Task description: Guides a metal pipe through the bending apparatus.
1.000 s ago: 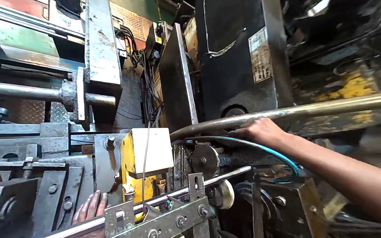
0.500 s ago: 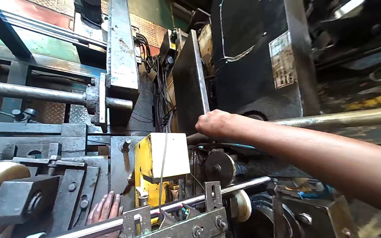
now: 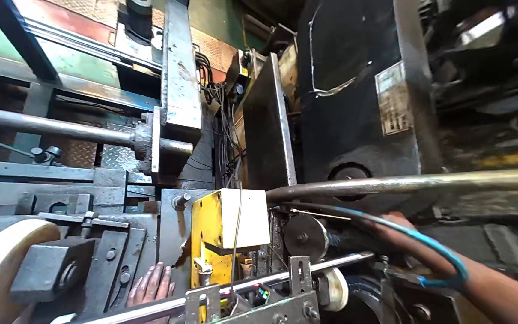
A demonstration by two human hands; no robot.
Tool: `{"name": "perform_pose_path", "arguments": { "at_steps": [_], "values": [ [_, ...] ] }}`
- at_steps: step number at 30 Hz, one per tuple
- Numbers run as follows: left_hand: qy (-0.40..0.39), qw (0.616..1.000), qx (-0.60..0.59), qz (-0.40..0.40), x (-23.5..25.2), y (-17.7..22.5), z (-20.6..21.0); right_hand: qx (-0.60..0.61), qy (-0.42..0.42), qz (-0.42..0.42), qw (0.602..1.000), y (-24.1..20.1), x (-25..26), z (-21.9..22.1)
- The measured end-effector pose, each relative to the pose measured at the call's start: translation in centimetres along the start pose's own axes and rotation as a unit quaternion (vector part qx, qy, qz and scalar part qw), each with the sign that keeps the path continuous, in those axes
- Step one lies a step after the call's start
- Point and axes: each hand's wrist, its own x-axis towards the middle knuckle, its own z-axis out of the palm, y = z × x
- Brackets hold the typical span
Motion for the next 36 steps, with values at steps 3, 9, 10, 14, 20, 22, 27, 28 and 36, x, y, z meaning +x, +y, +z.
{"name": "perform_pose_path", "arguments": {
  "at_steps": [3, 9, 10, 14, 20, 22, 27, 28, 36],
  "values": [
    [-0.028, 1.000, -0.003, -0.013, -0.3, 0.2, -0.3, 0.012, 0.135, -0.045, 0.990, 1.7, -2.9, -3.9],
    [-0.057, 0.998, 0.025, -0.010, -2.1, -1.7, 2.6, -0.015, 0.155, -0.137, 0.978, 3.4, -5.4, -9.6],
    [-0.082, 0.996, 0.019, -0.015, -1.8, -1.4, 1.9, -0.021, 0.137, -0.156, 0.978, 1.5, -4.4, -9.9],
    [-0.090, 0.996, 0.020, -0.015, -0.8, -0.8, 0.7, -0.068, 0.044, -0.177, 0.981, -7.1, 1.3, -11.9],
    [-0.081, 0.996, 0.038, -0.008, -1.4, -1.5, 1.8, -0.142, -0.085, -0.165, 0.972, -15.1, 6.4, -17.5],
    [-0.084, 0.996, 0.041, -0.007, -1.6, -1.5, 1.8, -0.170, -0.123, -0.151, 0.966, -17.6, 7.1, -18.0],
    [-0.052, 0.996, 0.077, 0.013, -2.3, -2.2, 3.0, -0.190, -0.143, -0.149, 0.960, -20.3, 8.7, -18.3],
    [-0.063, 0.996, 0.067, 0.008, -2.1, -1.9, 2.6, -0.187, -0.141, -0.148, 0.961, -20.5, 8.8, -18.5],
    [-0.072, 0.995, 0.067, 0.003, -2.5, -2.3, 3.4, -0.175, -0.154, -0.128, 0.964, -23.6, 10.3, -17.2]
  ]
}}
